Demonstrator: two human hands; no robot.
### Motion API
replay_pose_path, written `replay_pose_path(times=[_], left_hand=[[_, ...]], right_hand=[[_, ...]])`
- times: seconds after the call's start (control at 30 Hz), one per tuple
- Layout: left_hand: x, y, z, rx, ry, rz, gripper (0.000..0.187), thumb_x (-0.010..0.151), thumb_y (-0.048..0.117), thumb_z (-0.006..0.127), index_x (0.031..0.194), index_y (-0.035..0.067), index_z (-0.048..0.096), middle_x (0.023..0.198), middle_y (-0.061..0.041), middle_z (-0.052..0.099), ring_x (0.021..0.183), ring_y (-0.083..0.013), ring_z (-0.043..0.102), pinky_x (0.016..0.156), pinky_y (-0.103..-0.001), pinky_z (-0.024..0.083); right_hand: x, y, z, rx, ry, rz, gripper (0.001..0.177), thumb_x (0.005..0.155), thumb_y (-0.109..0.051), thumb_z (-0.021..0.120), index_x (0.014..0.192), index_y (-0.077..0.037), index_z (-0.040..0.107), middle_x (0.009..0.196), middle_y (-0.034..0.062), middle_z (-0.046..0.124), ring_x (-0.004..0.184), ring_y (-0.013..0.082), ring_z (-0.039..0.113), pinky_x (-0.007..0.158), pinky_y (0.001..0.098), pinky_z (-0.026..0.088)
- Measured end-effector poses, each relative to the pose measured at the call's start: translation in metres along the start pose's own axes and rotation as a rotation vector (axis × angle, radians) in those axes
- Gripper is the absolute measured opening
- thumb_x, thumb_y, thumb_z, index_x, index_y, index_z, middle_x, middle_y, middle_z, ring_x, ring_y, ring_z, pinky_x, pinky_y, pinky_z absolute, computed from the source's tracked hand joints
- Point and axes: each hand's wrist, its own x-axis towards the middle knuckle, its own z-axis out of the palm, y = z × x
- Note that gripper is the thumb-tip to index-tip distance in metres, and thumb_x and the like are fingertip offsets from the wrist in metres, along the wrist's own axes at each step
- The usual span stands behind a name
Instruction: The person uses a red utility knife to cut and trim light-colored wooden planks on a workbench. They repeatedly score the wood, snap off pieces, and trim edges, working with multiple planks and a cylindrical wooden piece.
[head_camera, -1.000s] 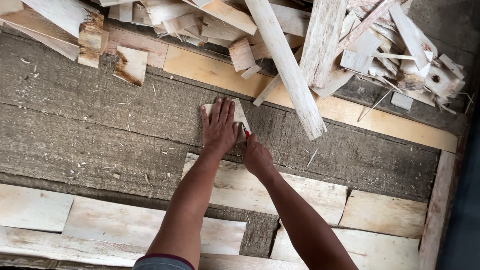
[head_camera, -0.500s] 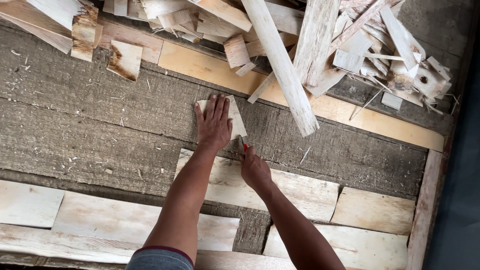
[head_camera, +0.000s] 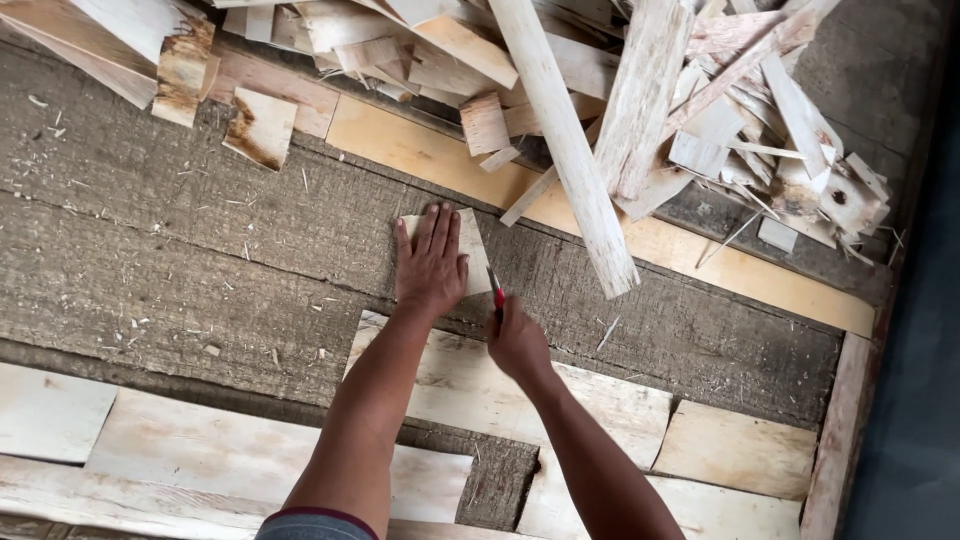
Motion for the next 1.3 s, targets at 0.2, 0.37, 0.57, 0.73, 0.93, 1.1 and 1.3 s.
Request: replay_pose_path(times=[0.2, 0.37, 0.57, 0.73, 0.93, 1.1, 1.3], left_hand=[[-0.003, -0.004, 0.004, 0.055, 0.048, 0.035, 0.076, 0.106, 0.050, 0.029, 0.166, 0.015, -0.002, 0.174, -0.005, -0.012, 0.160, -0.0262, -0.014, 0.124, -0.067, -0.010], [-0.002, -0.002, 0.004, 0.056, 0.036, 0.022, 0.075, 0.105, 0.045, 0.030, 0.167, 0.016, -0.001, 0.175, -0.005, -0.010, 0.160, -0.0257, -0.014, 0.124, -0.067, -0.011], [-0.004, 0.000, 0.001, 0.065, 0.021, 0.013, 0.075, 0.105, 0.044, 0.029, 0.167, 0.016, -0.002, 0.175, -0.004, -0.012, 0.159, -0.0250, -0.015, 0.124, -0.066, -0.012], [0.000, 0.000, 0.006, 0.039, 0.041, 0.008, 0.071, 0.107, 0.043, 0.027, 0.167, 0.018, -0.002, 0.174, -0.003, -0.011, 0.159, -0.0243, -0.016, 0.124, -0.066, -0.013], [-0.002, 0.000, 0.003, -0.001, 0.029, 0.009, 0.069, 0.108, 0.044, 0.023, 0.167, 0.019, -0.001, 0.175, -0.002, -0.010, 0.160, -0.0239, -0.014, 0.125, -0.065, -0.012], [-0.002, -0.001, 0.004, 0.022, 0.037, 0.008, 0.068, 0.107, 0.044, 0.022, 0.167, 0.019, -0.001, 0.174, -0.002, -0.011, 0.159, -0.0235, -0.016, 0.125, -0.065, -0.013], [-0.004, 0.000, -0.002, -0.006, 0.012, 0.007, 0.069, 0.106, 0.041, 0.025, 0.167, 0.019, 0.000, 0.175, -0.001, -0.010, 0.159, -0.0224, -0.015, 0.125, -0.065, -0.013]], right_hand=[[0.083, -0.025, 0.001, -0.023, 0.087, -0.052, 0.034, 0.104, -0.043, 0.041, 0.111, -0.009, 0.042, 0.089, 0.0269, 0.070, 0.081, 0.0506, 0.072, 0.066, 0.0603, 0.057], [0.096, -0.031, 0.001, -0.075, 0.058, -0.020, 0.036, 0.105, -0.042, 0.039, 0.112, -0.007, 0.043, 0.089, 0.0265, 0.071, 0.082, 0.0476, 0.074, 0.067, 0.0555, 0.060], [0.096, -0.033, 0.000, -0.086, 0.055, -0.030, 0.038, 0.106, -0.041, 0.038, 0.116, -0.005, 0.043, 0.088, 0.0269, 0.070, 0.081, 0.0476, 0.074, 0.064, 0.0556, 0.061], [0.102, -0.033, 0.000, -0.125, 0.018, -0.014, 0.042, 0.106, -0.046, 0.035, 0.116, -0.006, 0.042, 0.089, 0.0247, 0.071, 0.082, 0.0455, 0.075, 0.066, 0.0538, 0.062], [0.101, -0.038, 0.000, -0.184, 0.018, 0.004, 0.042, 0.106, -0.045, 0.035, 0.118, -0.005, 0.041, 0.090, 0.0239, 0.071, 0.084, 0.0440, 0.075, 0.067, 0.0519, 0.063], [0.100, -0.042, -0.005, -0.137, -0.025, 0.033, 0.044, 0.107, -0.043, 0.033, 0.123, -0.002, 0.041, 0.095, 0.0254, 0.071, 0.089, 0.0461, 0.074, 0.068, 0.0549, 0.062], [0.101, -0.052, -0.012, -0.142, -0.095, 0.063, 0.047, 0.109, -0.037, 0.026, 0.134, 0.002, 0.036, 0.100, 0.0277, 0.070, 0.093, 0.0462, 0.074, 0.070, 0.0552, 0.062]])
